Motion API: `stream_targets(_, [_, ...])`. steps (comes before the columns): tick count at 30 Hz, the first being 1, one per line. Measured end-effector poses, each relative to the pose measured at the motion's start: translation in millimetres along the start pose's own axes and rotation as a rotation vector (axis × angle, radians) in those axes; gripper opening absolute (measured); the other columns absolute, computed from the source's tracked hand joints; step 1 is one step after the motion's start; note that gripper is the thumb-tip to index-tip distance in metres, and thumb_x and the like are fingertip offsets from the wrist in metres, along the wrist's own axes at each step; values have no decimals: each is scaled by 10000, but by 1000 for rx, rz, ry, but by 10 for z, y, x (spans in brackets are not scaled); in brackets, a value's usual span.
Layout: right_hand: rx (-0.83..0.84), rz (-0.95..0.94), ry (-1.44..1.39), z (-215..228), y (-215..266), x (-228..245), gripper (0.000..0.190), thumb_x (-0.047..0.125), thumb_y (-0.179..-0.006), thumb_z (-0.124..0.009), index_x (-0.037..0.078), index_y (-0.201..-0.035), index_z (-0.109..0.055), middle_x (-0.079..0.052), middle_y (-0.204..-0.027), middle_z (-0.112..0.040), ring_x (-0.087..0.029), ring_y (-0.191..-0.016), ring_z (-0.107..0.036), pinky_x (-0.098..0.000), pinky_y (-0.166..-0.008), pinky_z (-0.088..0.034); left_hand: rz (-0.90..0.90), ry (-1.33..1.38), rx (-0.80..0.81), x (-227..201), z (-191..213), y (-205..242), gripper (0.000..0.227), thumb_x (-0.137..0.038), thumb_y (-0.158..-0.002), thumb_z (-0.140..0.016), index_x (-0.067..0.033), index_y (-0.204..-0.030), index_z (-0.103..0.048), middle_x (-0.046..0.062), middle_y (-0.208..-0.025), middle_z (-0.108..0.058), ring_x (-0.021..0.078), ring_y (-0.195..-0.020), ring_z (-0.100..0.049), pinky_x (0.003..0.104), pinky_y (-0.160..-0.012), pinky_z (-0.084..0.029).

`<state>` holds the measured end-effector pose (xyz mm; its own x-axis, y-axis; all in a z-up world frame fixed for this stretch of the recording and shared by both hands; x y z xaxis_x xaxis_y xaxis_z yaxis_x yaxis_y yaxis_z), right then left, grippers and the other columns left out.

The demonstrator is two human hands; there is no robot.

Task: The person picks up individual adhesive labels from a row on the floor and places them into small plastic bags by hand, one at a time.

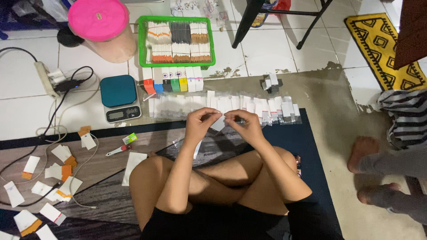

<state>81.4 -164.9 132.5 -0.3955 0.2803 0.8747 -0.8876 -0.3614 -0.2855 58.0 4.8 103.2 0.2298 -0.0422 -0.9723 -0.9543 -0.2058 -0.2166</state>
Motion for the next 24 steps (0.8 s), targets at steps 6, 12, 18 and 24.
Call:
stream_targets(6, [-264, -184, -424, 208, 9, -270, 417, -47, -839, -711, 10, -1233, -591, -120, -881, -698, -105, -661, -619, -244, -568, -559, 216, 120, 140, 463, -44, 2, 100, -119, -863, -738, -55, -938, -756, 81, -837, -744, 101, -809, -606, 303, -747, -533])
stream_targets(12, [-272, -400, -755, -243, 268, -910, 128, -17, -864, -680, -28, -989, -656, -83, -747, -618, -180, -559, -642, -290, -465, -594, 220, 170, 66, 532, -17, -22, 98, -113, -853, -745, -101, -950, -757, 1, -783, -714, 45, -784, -595, 215, -745, -505])
stream_targets(18, [-254, -435, -848, -294, 285, -774, 76, -13, -851, -701, -22, -913, -658, -97, -698, -648, -215, -577, -692, -314, -513, -612, 318, 272, 144, 761, -90, 24, 145, -150, -827, -799, -81, -949, -759, 20, -776, -712, 66, -745, -606, 217, -730, -483])
stream_targets(24, [-259, -388, -630, -311, 361, -1217, 90, 15, -797, -804, 20, -835, -723, -21, -674, -618, -105, -626, -613, -251, -588, -540, 281, 179, 133, 640, -75, 20, 146, -127, -824, -795, -81, -954, -749, 20, -828, -717, 62, -805, -610, 224, -777, -497])
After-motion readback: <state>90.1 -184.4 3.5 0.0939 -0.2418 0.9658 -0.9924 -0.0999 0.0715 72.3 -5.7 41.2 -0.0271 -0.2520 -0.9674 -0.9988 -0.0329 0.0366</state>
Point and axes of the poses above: each hand's wrist, its own y-axis away from the middle knuckle, its own z-axis out of the back of the hand, x = y × z, the point moved 6 cm from there along -y, towards the middle knuckle
